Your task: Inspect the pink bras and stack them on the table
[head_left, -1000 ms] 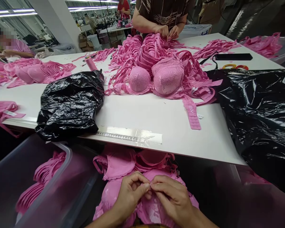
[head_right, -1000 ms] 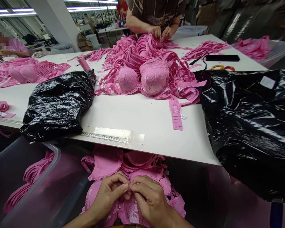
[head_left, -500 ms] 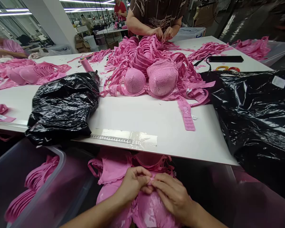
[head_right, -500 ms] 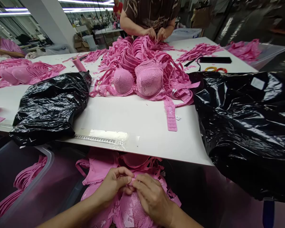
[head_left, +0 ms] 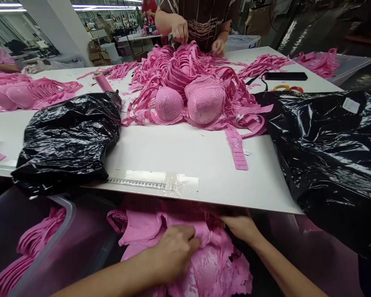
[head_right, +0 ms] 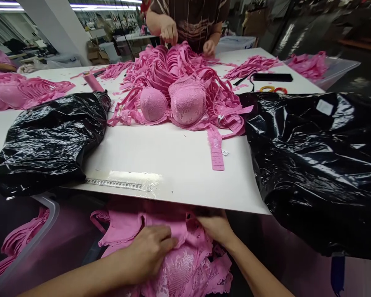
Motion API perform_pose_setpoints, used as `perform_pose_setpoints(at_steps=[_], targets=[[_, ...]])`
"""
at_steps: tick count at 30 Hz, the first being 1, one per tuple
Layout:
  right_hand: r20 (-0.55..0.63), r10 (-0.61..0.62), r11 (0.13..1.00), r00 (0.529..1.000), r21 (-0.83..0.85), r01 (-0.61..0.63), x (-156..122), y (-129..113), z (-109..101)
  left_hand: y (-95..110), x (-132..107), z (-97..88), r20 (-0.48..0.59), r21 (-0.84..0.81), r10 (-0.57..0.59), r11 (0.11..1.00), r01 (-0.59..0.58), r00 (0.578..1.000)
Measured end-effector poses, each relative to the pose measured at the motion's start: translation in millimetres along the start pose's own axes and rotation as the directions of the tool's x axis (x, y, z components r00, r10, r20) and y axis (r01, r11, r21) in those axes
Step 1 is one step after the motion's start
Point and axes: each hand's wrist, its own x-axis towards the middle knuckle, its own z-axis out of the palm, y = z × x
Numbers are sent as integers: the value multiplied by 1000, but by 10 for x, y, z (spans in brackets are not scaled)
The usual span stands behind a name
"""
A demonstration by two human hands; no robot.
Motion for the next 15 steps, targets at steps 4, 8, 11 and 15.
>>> perform_pose_setpoints(at_steps=[4, 8, 11, 15], targets=[[194, 65, 994, 979, -101, -46, -206, -132, 65, -47, -162, -132, -29, -178, -51, 983, 46, 998], [301, -45, 965, 952, -232, 119, -340, -253, 44, -141, 93, -76, -72, -293, -227, 936, 197, 971], [389, -155, 927, 908, -260, 269, -425, -320, -6, -144, 279, -6, -49, -289, -111, 953, 92, 993], [443, -157, 922, 883, -254, 291, -523, -316, -55, -146, 376, 28, -41, -291, 49, 955, -58, 998]])
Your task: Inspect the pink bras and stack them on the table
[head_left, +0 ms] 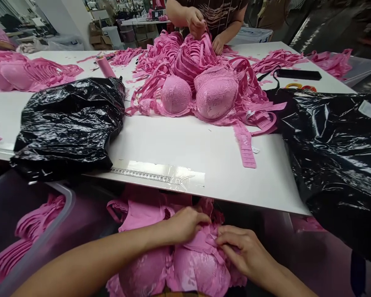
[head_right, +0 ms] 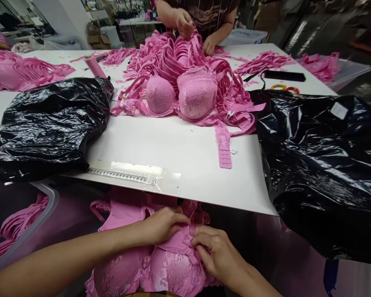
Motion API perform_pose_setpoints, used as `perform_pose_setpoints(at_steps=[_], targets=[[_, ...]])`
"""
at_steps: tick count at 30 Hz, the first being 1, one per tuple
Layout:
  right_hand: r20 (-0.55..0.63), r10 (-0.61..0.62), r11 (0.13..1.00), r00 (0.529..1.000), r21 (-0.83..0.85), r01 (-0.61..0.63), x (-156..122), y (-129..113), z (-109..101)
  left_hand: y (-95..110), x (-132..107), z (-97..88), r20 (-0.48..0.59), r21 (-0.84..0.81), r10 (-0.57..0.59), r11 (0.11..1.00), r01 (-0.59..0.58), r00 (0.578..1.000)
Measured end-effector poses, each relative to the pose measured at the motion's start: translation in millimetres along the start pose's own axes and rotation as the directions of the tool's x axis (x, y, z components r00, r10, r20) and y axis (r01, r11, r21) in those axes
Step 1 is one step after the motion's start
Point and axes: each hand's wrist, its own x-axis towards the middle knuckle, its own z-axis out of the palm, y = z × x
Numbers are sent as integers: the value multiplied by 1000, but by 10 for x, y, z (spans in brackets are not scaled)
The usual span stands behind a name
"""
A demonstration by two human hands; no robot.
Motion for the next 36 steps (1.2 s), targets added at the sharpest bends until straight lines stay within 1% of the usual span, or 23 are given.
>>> perform_pose_setpoints(at_steps=[2, 4, 7, 9, 11, 13, 15, 16, 19, 20, 22, 24, 26, 29, 31, 34, 36], targets=[[-17, 28, 999, 999, 23, -28, -35, 33, 9, -30, 5, 11, 21, 14, 47, 999, -47, 999], [-67, 56, 998, 996, 38, -54, -52, 73, 20, -70, 1, 31, 35, 21, 90, 996, -91, 995], [-136, 61, 998, 989, 24, -58, -41, 110, 43, -125, 11, 64, 54, 54, 110, 992, -113, 992], [-129, 35, 999, 991, -3, -35, -16, 112, 61, -150, 39, 80, 86, 86, 112, 989, -120, 990], [-95, 13, 1000, 995, -23, -16, 9, 107, 77, -166, 71, 91, 115, 106, 118, 986, -130, 986], [-68, 8, 999, 998, -33, -10, 19, 114, 90, -171, 85, 98, 119, 115, 118, 985, -131, 986], [-91, 2, 999, 996, -38, -5, 9, 144, 104, -166, 62, 104, 104, 129, 103, 985, -116, 989], [-127, -15, 999, 992, -44, 9, 0, 167, 112, -160, 35, 107, 90, 136, 91, 985, -103, 992], [-274, -107, 992, 956, -98, 84, -21, 233, 139, -137, -73, 111, 38, 171, 52, 984, -57, 998], [-305, -144, 986, 942, -123, 111, -19, 244, 147, -132, -109, 112, 24, 183, 44, 982, -48, 999], [-316, -205, 974, 927, -161, 160, 3, 242, 159, -129, -164, 116, 3, 202, 47, 978, -47, 999], [-285, -239, 965, 928, -172, 196, 45, 217, 162, -141, -192, 128, -9, 213, 68, 975, -64, 998], [-246, -236, 967, 940, -158, 201, 92, 194, 162, -162, -200, 149, -24, 228, 85, 971, -78, 996], [-226, -164, 984, 960, -112, 141, 138, 201, 185, -199, -198, 191, -66, 279, 114, 956, -91, 991], [-239, -122, 989, 963, -112, 98, 145, 224, 219, -216, -197, 215, -96, 330, 156, 937, -116, 983], [-289, -141, 981, 947, -168, 95, 140, 233, 268, -227, -194, 229, -102, 385, 217, 909, -163, 971], [-282, -107, 990, 953, -118, 76, 148, 212, 272, -225, -190, 225, -109, 379, 217, 911, -161, 970]])
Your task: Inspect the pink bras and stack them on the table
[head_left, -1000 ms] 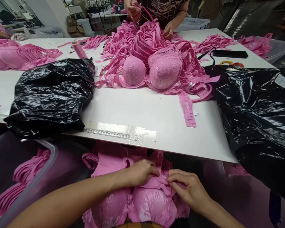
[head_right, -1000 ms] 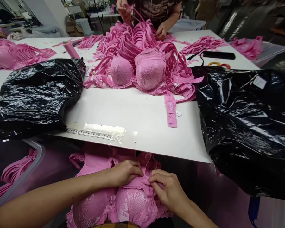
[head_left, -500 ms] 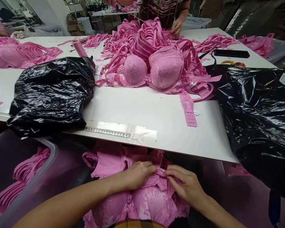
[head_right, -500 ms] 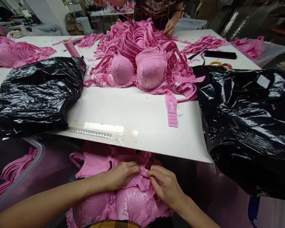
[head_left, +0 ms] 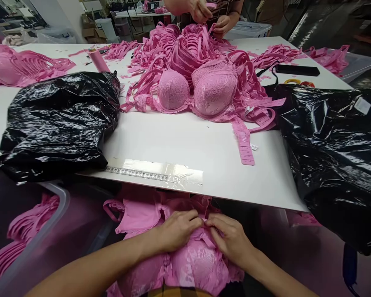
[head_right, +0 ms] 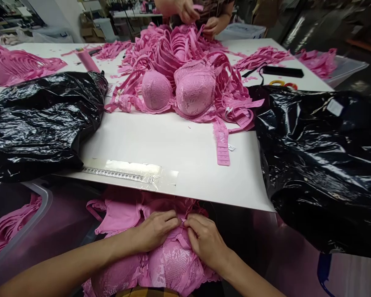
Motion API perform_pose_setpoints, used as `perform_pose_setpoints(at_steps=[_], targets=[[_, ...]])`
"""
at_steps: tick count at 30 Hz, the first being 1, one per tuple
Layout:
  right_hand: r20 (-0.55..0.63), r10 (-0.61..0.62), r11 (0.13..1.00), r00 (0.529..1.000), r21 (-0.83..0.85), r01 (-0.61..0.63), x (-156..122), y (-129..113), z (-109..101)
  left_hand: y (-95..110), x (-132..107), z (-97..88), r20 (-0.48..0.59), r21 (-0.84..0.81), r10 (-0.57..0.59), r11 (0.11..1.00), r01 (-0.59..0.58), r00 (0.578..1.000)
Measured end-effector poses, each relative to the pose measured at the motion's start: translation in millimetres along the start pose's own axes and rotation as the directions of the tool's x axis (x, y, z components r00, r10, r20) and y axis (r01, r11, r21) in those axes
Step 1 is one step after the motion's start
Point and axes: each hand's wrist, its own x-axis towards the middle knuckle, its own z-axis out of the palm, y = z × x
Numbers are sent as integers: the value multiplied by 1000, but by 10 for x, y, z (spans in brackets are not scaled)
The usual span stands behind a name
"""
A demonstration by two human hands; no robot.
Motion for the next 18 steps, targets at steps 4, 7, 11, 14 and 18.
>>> perform_pose_setpoints(at_steps=[4, 7, 11, 14, 18], targets=[[163, 163, 962, 973, 193, -194, 70, -31, -17, 6, 9, -13, 0, -41, -46, 998, 46, 999], [181, 191, 948, 965, 222, -229, 103, -15, 41, 8, -4, 3, -13, -6, -31, 999, 31, 999], [93, 277, 931, 956, 220, -291, 78, 26, 189, -22, -55, 51, -50, 41, -51, 998, 53, 997], [64, 215, 954, 974, 201, -224, 31, 63, 217, -48, -84, 78, -68, -2, -117, 993, 117, 991], [131, 59, 977, 990, 195, -84, 9, 100, 163, -52, -80, 108, -90, -131, -113, 986, 101, 990]])
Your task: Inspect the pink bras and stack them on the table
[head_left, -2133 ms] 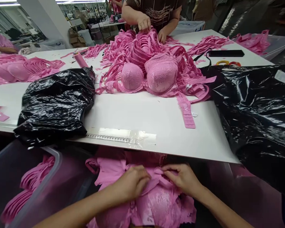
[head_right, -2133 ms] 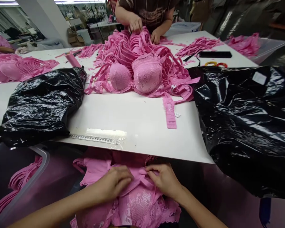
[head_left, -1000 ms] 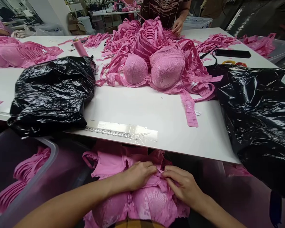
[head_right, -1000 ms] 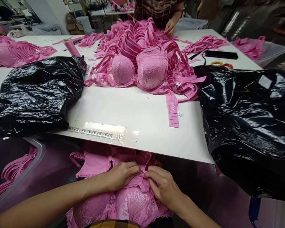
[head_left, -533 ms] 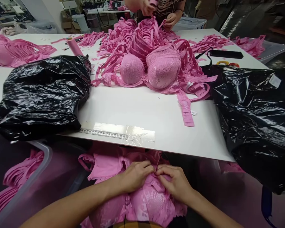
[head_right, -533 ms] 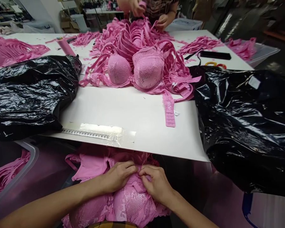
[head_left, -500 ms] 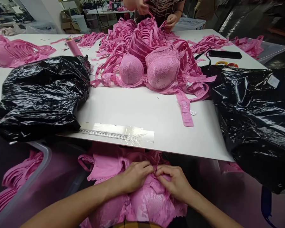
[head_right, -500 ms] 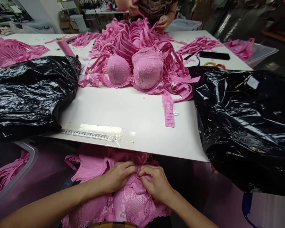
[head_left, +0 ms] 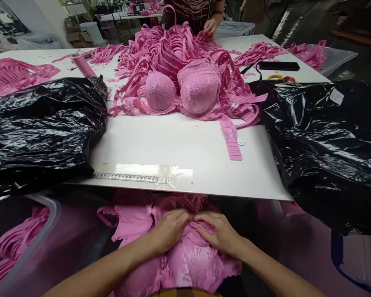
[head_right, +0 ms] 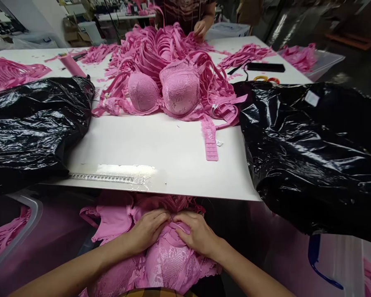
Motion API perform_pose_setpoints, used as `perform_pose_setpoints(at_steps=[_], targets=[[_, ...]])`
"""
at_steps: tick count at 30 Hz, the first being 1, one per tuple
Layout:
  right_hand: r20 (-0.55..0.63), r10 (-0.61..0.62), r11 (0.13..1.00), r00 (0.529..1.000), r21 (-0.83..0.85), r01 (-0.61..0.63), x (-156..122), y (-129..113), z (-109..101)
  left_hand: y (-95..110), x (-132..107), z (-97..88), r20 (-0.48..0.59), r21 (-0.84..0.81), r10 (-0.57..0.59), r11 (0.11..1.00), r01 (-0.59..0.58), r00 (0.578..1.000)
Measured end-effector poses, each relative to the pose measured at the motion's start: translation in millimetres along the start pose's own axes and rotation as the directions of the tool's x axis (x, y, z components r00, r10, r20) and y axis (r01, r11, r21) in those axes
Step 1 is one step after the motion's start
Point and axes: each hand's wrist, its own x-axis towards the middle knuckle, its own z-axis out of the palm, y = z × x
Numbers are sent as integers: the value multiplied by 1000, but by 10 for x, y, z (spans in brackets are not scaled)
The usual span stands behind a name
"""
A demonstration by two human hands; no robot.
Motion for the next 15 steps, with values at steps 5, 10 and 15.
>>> perform_pose_setpoints(at_steps=[5, 10, 15], targets=[[-75, 145, 986, 987, 89, -138, 93, 12, 83, -28, -3, 36, -69, -21, 36, 999, -38, 997], [-119, 274, 955, 954, 149, -255, 162, 4, 183, -89, -37, 13, -25, 31, -6, 999, 7, 1000], [-91, 319, 929, 943, 226, -292, 224, -42, 199, -36, 5, -81, -24, 53, -54, 997, 55, 998]])
